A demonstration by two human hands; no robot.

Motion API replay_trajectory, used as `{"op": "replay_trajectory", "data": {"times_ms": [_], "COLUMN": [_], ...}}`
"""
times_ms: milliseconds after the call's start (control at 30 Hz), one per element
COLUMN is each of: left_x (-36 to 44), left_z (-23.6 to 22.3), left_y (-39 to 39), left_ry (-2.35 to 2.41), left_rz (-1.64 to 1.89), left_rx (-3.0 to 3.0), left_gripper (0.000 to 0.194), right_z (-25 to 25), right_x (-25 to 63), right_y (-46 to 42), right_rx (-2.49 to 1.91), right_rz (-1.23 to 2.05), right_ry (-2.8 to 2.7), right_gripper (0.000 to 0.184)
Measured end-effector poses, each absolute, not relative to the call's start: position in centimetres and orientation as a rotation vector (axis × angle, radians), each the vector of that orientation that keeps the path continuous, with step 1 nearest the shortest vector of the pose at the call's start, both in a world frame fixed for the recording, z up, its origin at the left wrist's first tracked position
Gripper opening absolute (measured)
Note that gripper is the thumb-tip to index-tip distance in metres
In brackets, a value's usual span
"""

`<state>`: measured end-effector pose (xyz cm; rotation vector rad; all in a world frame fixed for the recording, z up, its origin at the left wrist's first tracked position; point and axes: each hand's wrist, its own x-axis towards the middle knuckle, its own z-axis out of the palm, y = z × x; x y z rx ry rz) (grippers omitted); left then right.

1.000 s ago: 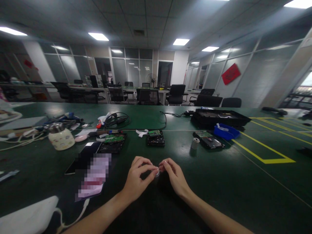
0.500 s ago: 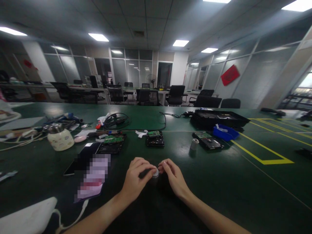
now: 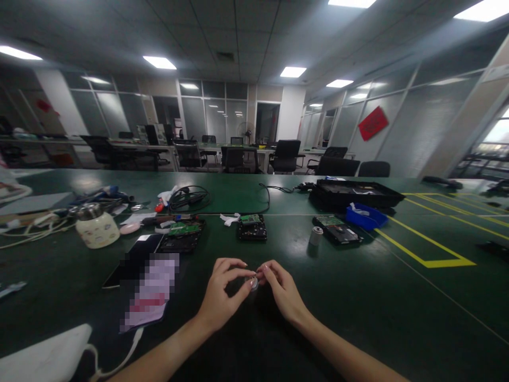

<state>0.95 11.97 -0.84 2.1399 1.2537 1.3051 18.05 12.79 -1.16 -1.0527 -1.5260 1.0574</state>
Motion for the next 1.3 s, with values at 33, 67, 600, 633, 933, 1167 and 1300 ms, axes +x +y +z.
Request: {"op": "replay_trajectory", "data": {"times_ms": [33, 67, 600, 633, 933, 1167, 1300], "left_x": [0.9, 0.9, -0.3, -0.3, 0.4, 0.9, 1.0], "left_z": [-0.9, -0.9, -2.2, -2.2, -1.5, -1.2, -1.2], "left_y": [12.0, 12.0, 14.1, 14.0, 12.9, 12.1, 11.9], "left_ry": [1.260, 1.267, 2.086, 2.086, 1.516, 1.425, 1.374], "left_rz": [1.311, 1.319, 0.882, 0.892, 1.528, 1.499, 1.490], "left_rx": [2.124, 2.111, 1.928, 1.923, 2.200, 2.276, 2.315], "left_gripper": [0.014, 0.013, 0.020, 0.020, 0.016, 0.012, 0.010], "right_z": [-1.1, -1.0, -1.1, -1.1, -0.7, -1.1, -1.3], "right_x": [18.1, 18.0, 17.9, 17.9, 18.0, 18.0, 18.0], "right_y": [12.8, 12.7, 12.6, 12.6, 12.5, 12.6, 12.7], "right_rx": [-1.052, -1.052, -1.102, -1.104, -1.108, -1.087, -1.090], "right_rz": [1.060, 1.062, 1.026, 1.027, 1.027, 1.030, 1.014], "right_ry": [-1.524, -1.525, -1.534, -1.536, -1.544, -1.537, -1.544], "right_gripper": [0.029, 0.029, 0.032, 0.031, 0.030, 0.031, 0.032]}}
